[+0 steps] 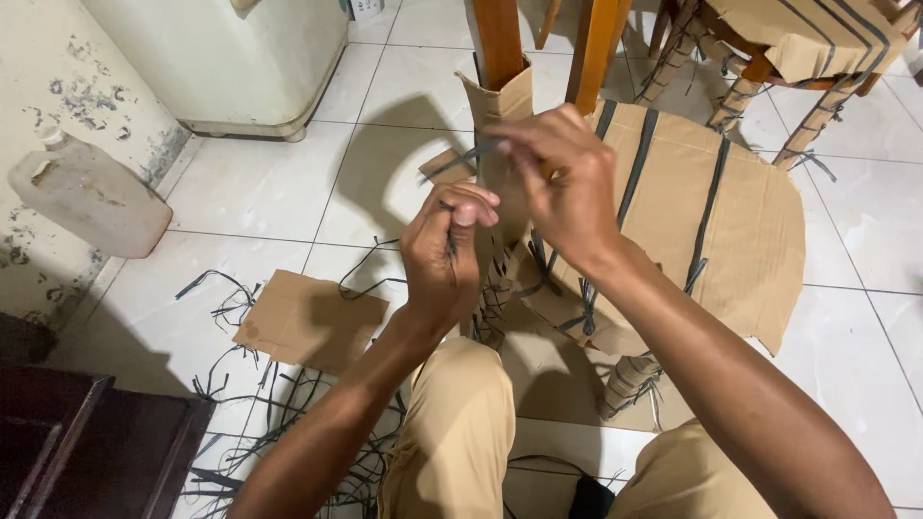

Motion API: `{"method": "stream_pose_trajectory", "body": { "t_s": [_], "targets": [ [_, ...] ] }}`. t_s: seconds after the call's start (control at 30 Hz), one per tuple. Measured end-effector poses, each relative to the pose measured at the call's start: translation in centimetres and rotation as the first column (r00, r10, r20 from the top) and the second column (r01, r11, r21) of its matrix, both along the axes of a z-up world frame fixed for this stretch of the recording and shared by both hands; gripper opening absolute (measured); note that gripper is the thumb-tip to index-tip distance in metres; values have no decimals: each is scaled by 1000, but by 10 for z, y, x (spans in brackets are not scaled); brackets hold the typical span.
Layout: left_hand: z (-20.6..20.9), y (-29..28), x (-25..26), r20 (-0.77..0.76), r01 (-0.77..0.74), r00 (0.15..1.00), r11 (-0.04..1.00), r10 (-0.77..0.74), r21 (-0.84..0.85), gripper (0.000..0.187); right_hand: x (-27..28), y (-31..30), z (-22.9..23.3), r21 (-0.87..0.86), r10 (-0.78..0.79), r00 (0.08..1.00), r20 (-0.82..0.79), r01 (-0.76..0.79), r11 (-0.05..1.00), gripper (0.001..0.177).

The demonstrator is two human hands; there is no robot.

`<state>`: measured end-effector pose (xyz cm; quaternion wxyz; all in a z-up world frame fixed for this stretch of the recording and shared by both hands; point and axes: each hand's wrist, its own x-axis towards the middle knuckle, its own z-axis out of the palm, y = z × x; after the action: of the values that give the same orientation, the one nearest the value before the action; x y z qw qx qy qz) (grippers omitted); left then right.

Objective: Wrapping wooden chair components with cardboard and securing them with plastic ties for protection.

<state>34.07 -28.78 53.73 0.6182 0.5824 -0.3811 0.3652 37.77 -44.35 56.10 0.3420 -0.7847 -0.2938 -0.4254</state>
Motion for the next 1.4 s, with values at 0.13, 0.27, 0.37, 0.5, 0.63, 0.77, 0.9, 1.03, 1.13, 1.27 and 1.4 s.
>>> {"method": "stream_pose_trajectory", "body": {
  "t_s": [0.13,0.27,0.37,0.5,0.63,0.77,0.9,1.03,1.13,1.27,1.4],
  "targets": [
    [9,-5,6,63,-38,997,999,36,36,35,-2,2,-2,-188,-34,997,66,46,981,22],
    [18,-11,8,89,-51,995,999,51,-10,33,5,-6,-11,-253,41,999,36,-30,967,27],
    [-2,-19,7,54,-180,981,978,186,-103,17,3,-6,-6,-139,104,993,-63,-112,984,17],
    [-52,-40,8,-284,-227,941,966,185,-121,86,9,-9,-5,-6,175,975,-134,-177,984,21],
    [-37,-67,29,-623,-106,763,984,173,143,109,1,-2,5,-75,163,985,-59,-167,983,27],
    [-72,-107,122,-147,-168,977,982,154,-84,38,-6,-3,14,-68,175,978,-110,-183,981,28],
    [-83,-89,172,-285,132,939,969,-190,-211,41,-13,-9,27,12,239,951,-195,-241,970,29],
    [-54,-70,133,-440,156,866,965,-237,-212,48,-18,-10,35,16,256,948,-188,-258,966,29],
    [-45,-54,98,-218,4,976,998,-19,-69,83,-20,-15,36,27,253,952,-174,-253,967,32],
    [-45,-28,92,-27,-369,927,923,374,112,79,-32,-11,48,-60,187,953,-239,-207,977,28],
    [-11,-4,76,135,-336,939,924,315,182,81,-34,-9,55,-163,90,961,-262,-136,977,25]
  ]
}}
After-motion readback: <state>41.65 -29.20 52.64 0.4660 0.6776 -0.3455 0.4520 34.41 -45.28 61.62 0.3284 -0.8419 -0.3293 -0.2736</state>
